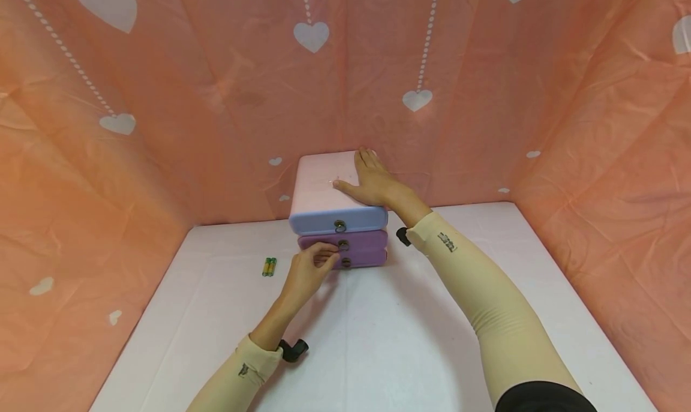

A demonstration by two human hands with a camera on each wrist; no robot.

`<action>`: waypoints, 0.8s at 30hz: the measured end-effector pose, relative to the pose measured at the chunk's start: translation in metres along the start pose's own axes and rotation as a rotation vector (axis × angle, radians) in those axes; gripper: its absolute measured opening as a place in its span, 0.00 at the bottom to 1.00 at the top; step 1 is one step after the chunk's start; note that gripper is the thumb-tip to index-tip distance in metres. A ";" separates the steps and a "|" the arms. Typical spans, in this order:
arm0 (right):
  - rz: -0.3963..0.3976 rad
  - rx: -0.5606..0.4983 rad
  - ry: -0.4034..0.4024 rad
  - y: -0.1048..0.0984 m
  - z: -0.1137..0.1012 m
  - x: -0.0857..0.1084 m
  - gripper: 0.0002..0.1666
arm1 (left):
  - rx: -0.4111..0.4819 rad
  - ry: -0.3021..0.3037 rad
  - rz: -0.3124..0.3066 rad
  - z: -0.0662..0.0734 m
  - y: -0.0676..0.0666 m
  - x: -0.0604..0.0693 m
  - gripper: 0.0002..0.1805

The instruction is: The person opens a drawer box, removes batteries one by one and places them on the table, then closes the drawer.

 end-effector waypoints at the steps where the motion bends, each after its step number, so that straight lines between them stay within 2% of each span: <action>1: 0.001 0.000 0.000 0.000 0.000 0.000 0.64 | 0.002 0.003 0.000 0.000 0.000 0.000 0.09; 15: 0.004 0.007 -0.010 0.000 0.000 0.001 0.63 | 0.053 -0.010 -0.003 0.000 0.003 0.001 0.07; 24: -0.005 0.003 -0.006 0.000 0.000 -0.001 0.64 | 0.101 -0.085 -0.037 -0.003 0.004 0.000 0.09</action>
Point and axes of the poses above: each hand's wrist, its own x-axis away from the middle knuckle, its own y-axis out of the palm, z = x × y, the point moved 1 cm from there along -x, towards the middle knuckle, and after that the axes turned 13 degrees about z, right-handed, at the moved point
